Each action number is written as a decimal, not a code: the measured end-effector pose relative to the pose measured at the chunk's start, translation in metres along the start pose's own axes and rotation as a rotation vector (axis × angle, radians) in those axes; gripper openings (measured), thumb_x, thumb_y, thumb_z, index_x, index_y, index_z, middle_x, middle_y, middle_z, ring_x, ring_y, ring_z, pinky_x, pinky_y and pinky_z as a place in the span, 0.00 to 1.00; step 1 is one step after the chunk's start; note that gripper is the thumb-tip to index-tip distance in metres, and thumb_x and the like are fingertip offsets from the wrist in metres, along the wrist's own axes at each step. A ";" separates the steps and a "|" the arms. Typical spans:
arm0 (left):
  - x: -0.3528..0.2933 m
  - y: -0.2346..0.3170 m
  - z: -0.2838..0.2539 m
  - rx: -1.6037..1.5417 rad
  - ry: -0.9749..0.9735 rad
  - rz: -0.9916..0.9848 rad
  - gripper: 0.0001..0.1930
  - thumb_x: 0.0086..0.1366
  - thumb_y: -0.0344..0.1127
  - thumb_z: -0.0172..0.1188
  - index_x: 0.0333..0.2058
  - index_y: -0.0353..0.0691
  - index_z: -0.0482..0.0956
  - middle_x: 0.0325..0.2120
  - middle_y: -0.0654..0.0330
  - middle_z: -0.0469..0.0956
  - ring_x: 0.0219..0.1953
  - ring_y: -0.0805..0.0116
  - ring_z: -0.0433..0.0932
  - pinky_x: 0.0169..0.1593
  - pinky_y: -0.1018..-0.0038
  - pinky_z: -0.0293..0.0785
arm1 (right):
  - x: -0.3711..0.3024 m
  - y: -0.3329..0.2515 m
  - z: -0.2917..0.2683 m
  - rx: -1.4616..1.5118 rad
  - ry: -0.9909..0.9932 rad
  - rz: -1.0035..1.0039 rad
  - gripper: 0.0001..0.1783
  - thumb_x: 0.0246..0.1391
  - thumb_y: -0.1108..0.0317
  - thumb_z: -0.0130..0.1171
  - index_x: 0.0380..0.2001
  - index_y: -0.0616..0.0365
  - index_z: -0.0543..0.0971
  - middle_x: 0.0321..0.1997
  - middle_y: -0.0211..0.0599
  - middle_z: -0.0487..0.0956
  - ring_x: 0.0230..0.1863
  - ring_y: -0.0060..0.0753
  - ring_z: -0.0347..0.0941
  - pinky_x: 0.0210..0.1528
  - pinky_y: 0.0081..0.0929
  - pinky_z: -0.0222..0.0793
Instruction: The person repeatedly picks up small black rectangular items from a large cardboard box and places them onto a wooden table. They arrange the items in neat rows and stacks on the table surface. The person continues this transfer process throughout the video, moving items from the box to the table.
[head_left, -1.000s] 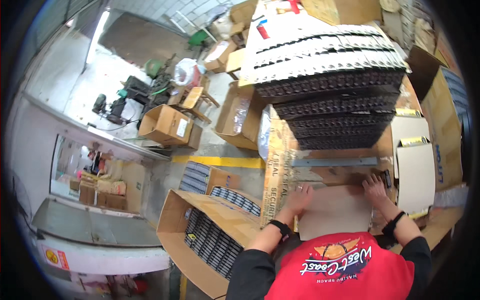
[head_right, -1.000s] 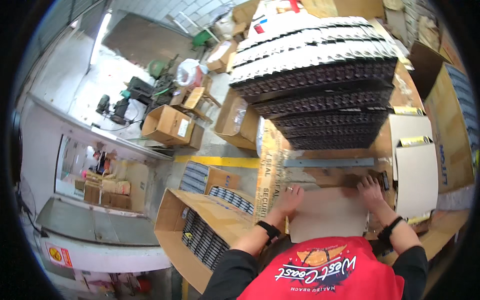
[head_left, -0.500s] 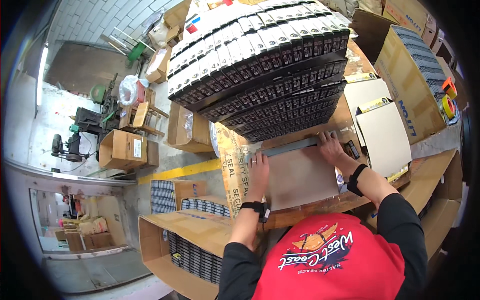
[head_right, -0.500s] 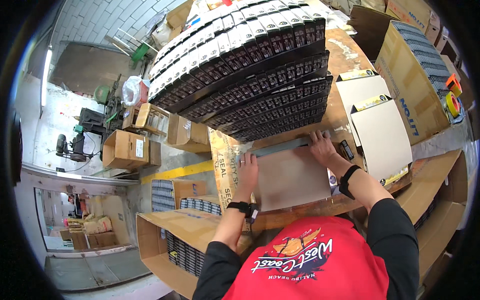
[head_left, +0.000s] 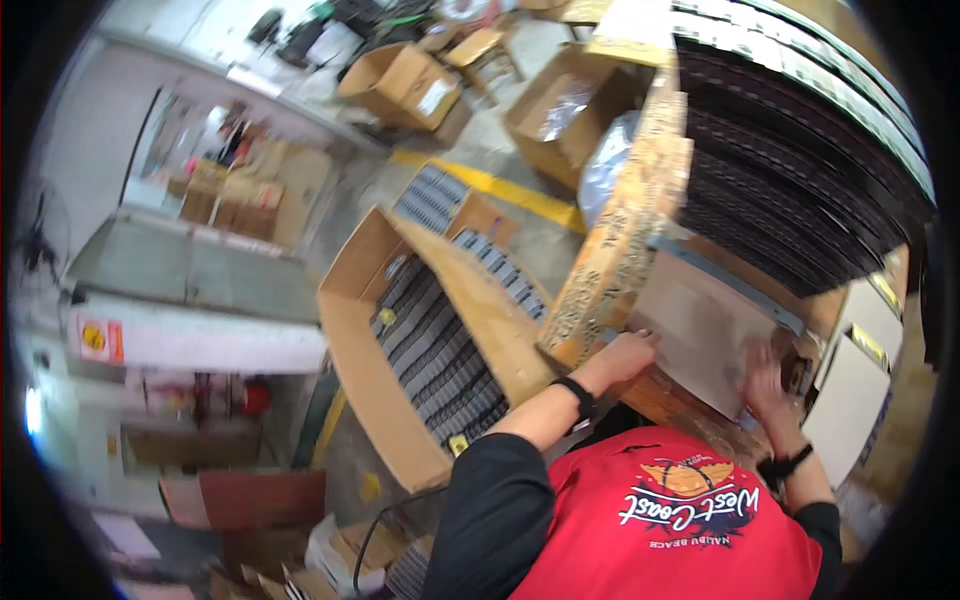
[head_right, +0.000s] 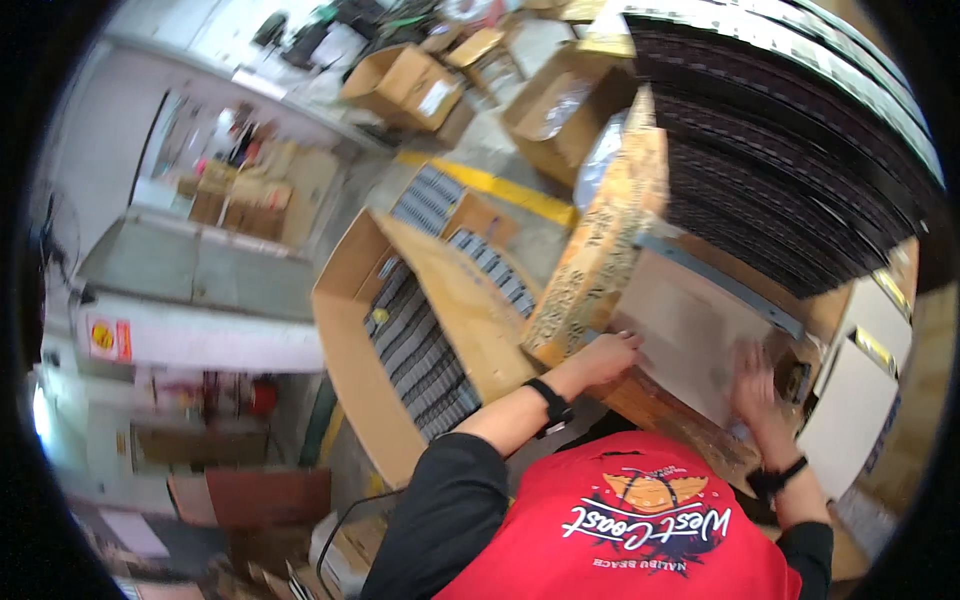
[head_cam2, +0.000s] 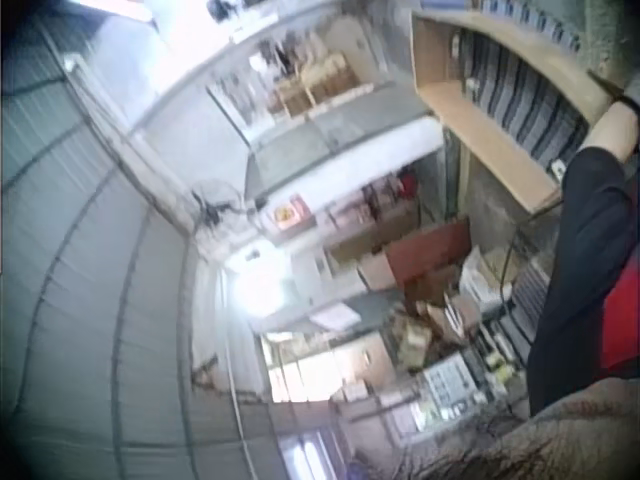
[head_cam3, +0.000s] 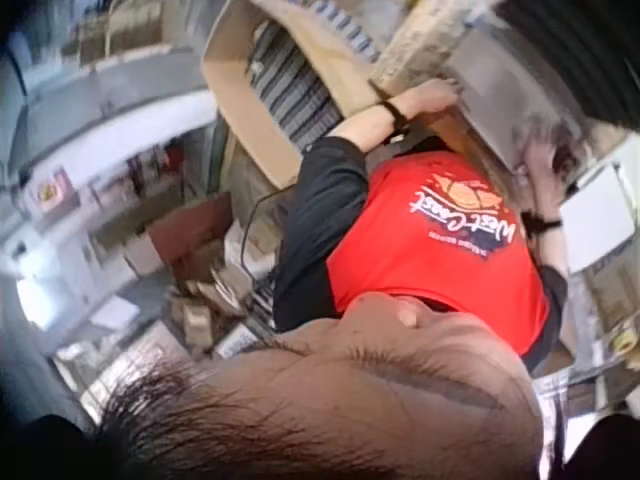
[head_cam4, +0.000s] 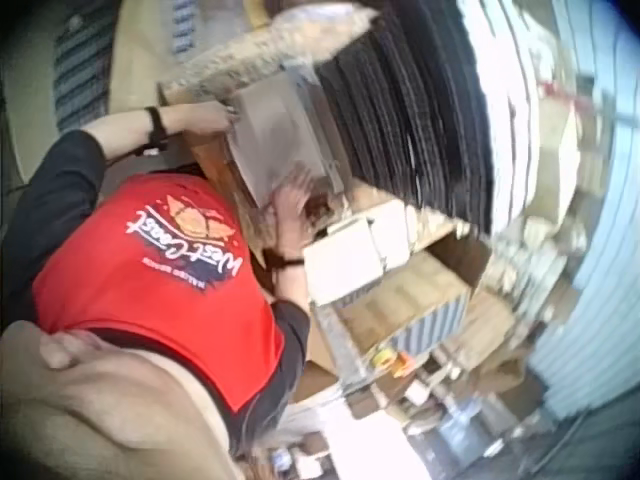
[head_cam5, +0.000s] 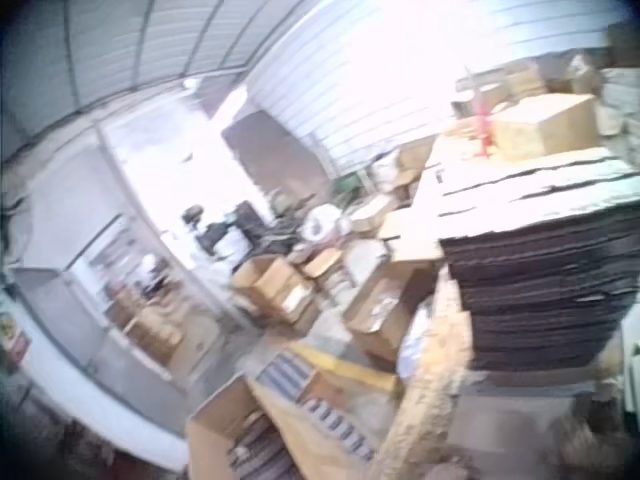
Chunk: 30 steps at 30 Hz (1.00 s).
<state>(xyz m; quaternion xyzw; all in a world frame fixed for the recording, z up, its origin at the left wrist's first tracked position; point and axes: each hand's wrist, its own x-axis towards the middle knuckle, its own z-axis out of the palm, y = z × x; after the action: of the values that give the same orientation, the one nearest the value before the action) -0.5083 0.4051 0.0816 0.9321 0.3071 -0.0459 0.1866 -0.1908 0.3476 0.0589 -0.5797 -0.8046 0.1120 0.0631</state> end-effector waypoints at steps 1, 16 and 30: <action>0.002 0.000 -0.003 -0.036 0.037 -0.047 0.08 0.44 0.28 0.58 0.27 0.37 0.77 0.35 0.54 0.71 0.42 0.55 0.72 0.40 0.67 0.74 | -0.017 -0.017 -0.003 0.076 -0.223 -0.036 0.29 0.38 0.66 0.59 0.48 0.57 0.68 0.56 0.54 0.63 0.58 0.56 0.59 0.54 0.47 0.61; -0.117 0.001 -0.148 -0.843 0.172 -0.087 0.14 0.59 0.39 0.51 0.36 0.34 0.76 0.37 0.47 0.76 0.45 0.52 0.73 0.48 0.65 0.68 | 0.016 -0.031 -0.021 -0.101 -0.689 0.115 0.15 0.44 0.66 0.49 0.33 0.65 0.78 0.33 0.61 0.75 0.36 0.60 0.73 0.41 0.44 0.68; -0.446 -0.292 0.016 -0.717 0.709 -1.386 0.16 0.59 0.37 0.48 0.44 0.39 0.76 0.29 0.51 0.78 0.32 0.56 0.77 0.37 0.67 0.72 | 0.354 -0.571 -0.014 -0.044 -0.234 -0.583 0.07 0.41 0.71 0.52 0.21 0.60 0.79 0.27 0.47 0.79 0.29 0.48 0.77 0.31 0.38 0.73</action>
<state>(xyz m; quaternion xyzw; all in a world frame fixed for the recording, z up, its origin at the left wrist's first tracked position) -1.0396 0.3680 0.0630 0.3779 0.8436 0.2444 0.2929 -0.8250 0.5113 0.2065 -0.3089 -0.9410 0.1377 -0.0130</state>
